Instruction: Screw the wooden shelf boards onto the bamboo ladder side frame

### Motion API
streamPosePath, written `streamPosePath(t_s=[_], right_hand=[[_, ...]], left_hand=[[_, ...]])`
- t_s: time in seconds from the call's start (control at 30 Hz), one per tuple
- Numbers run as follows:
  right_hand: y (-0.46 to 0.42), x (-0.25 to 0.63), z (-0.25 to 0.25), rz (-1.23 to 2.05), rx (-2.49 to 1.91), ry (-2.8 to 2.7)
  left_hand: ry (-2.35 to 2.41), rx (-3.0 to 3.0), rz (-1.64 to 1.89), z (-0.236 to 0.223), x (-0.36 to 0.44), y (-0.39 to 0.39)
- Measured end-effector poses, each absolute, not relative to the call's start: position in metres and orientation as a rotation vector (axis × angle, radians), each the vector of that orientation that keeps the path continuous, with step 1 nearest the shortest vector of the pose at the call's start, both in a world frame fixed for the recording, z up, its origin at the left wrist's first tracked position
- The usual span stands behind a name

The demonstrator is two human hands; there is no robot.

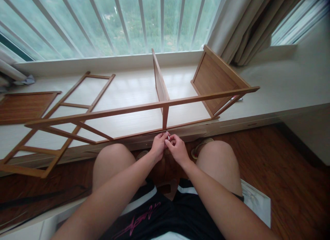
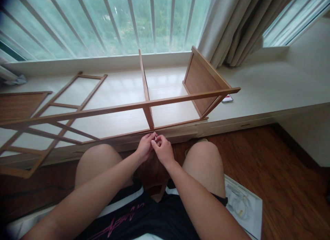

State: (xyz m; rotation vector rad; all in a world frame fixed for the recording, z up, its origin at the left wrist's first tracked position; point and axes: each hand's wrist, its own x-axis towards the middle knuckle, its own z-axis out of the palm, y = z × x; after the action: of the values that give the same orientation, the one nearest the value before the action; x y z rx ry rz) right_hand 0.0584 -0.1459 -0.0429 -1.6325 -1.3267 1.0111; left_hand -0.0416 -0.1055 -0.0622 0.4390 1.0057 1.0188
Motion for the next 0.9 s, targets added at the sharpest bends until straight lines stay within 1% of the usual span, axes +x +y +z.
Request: streamPosePath(t_s=[0.3,0.5,0.63,0.8,0.9], right_hand=[[-0.1493,0.0565,-0.0397,0.890,-1.735,-1.447],[-0.1508,0.0563,-0.0366,0.676,-1.923,-1.638],[-0.1514,0.0560,-0.0360,0.586,-1.961,-1.726],[-0.1525,0.0570,-0.0377,0.600,-1.954,-1.713],[-0.1513,0.0572,-0.0399,0.720,-1.859,-1.612]], left_hand=[[1.001,0.415,1.021,-0.0646,-0.0425,-0.1059],[0.987,0.412,1.034,-0.0684,-0.0427,-0.1050],[0.981,0.420,1.029,-0.0680,-0.0432,-0.1056],[1.002,0.419,1.007,-0.0641,-0.0436,-0.1067],[1.029,0.422,0.975,-0.0620,-0.0438,-0.1065]])
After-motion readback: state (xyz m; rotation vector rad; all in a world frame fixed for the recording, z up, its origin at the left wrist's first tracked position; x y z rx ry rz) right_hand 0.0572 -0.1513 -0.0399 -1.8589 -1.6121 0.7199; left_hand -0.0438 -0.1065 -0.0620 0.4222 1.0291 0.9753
